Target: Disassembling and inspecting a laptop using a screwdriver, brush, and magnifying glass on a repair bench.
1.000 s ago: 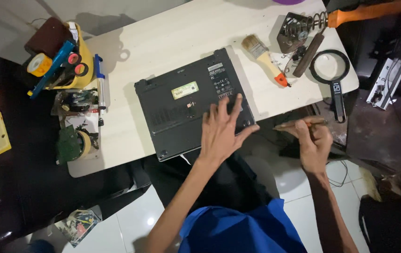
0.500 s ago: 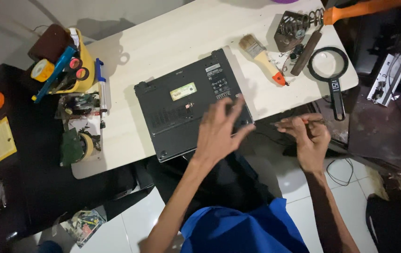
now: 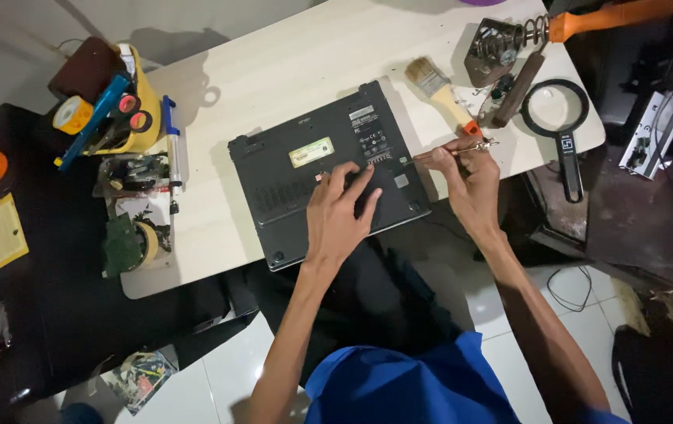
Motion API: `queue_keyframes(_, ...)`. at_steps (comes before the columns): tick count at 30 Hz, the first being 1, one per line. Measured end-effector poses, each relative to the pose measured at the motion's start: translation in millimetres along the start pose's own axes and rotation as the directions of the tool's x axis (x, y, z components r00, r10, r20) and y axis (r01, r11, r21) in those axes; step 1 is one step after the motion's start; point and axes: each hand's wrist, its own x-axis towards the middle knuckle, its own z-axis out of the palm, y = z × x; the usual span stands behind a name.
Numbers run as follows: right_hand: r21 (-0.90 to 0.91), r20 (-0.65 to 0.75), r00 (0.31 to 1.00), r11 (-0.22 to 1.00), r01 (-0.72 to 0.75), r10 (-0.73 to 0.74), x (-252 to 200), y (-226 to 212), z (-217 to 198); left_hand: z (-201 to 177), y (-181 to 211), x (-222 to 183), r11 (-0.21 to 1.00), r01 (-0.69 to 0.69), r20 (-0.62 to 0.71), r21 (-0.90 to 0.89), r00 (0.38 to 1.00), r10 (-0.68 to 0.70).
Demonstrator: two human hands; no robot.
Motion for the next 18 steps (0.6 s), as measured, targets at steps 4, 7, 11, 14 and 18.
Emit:
queue_keyframes(4, -0.148, -0.019, 1.000, 0.989, 0.003, -0.006, -11.1, 33.7, 5.3, -0.8, 2.4, 1.4, 1.000, 0.014, -0.029, -0.014, 0.999, -0.014)
queue_keyframes(7, -0.243, -0.010, 1.000, 0.970, -0.009, 0.007, -11.2, 11.1, 8.3, -4.3, 5.3, 1.7, 0.999, 0.020, -0.042, -0.037, 0.999, -0.021)
queue_keyframes(11, -0.263, -0.065, 0.998, 0.965, 0.005, -0.023, -3.1, -27.8, 14.8, -9.0, 7.9, 3.3, 0.998, 0.034, -0.013, -0.046, 0.999, -0.035)
queue_keyframes(14, -0.261, -0.101, 0.994, 0.965, 0.003, -0.030, -10.6, -20.6, 17.7, -7.0, 6.4, 1.6, 0.998, 0.039, -0.008, -0.040, 0.999, -0.039)
queue_keyframes(18, -0.287, -0.146, 0.989, 0.958, -0.006, -0.037, -11.5, -17.6, 19.8, -12.0, 9.0, 3.7, 0.998, 0.048, 0.023, -0.035, 0.999, -0.047)
